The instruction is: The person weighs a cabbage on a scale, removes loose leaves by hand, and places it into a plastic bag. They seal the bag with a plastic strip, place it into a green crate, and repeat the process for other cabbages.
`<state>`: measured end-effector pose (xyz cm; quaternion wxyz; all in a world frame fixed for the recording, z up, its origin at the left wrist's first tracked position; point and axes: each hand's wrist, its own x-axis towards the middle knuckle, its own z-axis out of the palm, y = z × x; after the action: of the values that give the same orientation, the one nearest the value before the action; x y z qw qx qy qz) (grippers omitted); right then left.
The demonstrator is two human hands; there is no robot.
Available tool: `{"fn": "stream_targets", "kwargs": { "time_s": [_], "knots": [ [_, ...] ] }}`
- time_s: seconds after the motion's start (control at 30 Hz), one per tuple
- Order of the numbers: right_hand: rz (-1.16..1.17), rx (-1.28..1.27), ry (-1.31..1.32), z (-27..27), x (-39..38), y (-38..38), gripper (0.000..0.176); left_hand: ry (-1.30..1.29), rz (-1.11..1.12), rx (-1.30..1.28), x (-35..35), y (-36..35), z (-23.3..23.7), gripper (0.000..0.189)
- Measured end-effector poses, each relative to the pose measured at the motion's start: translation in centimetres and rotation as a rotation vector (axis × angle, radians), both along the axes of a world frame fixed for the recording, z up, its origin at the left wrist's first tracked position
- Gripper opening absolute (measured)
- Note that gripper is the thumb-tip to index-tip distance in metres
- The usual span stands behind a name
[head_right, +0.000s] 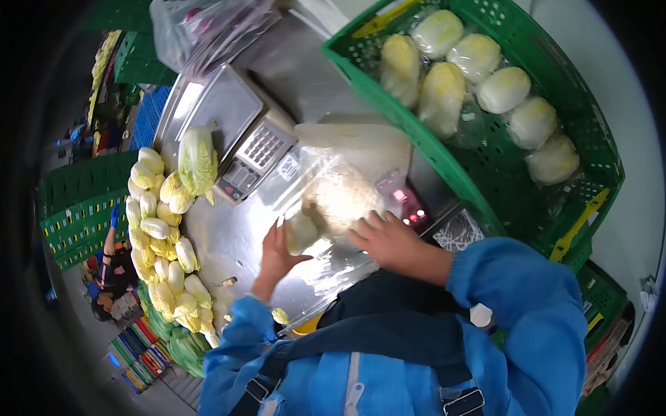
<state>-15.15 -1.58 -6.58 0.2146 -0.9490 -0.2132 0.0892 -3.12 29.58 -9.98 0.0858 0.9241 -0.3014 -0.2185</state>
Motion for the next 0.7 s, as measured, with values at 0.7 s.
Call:
{"fn": "stream_targets", "kwargs": {
  "time_s": [0.7],
  "knots": [
    [-0.276, 0.742, 0.259, 5.2, 6.6, 25.5, 0.078, 0.848, 1.065, -1.711, -1.4, 18.7, 8.8, 0.076]
  ]
}}
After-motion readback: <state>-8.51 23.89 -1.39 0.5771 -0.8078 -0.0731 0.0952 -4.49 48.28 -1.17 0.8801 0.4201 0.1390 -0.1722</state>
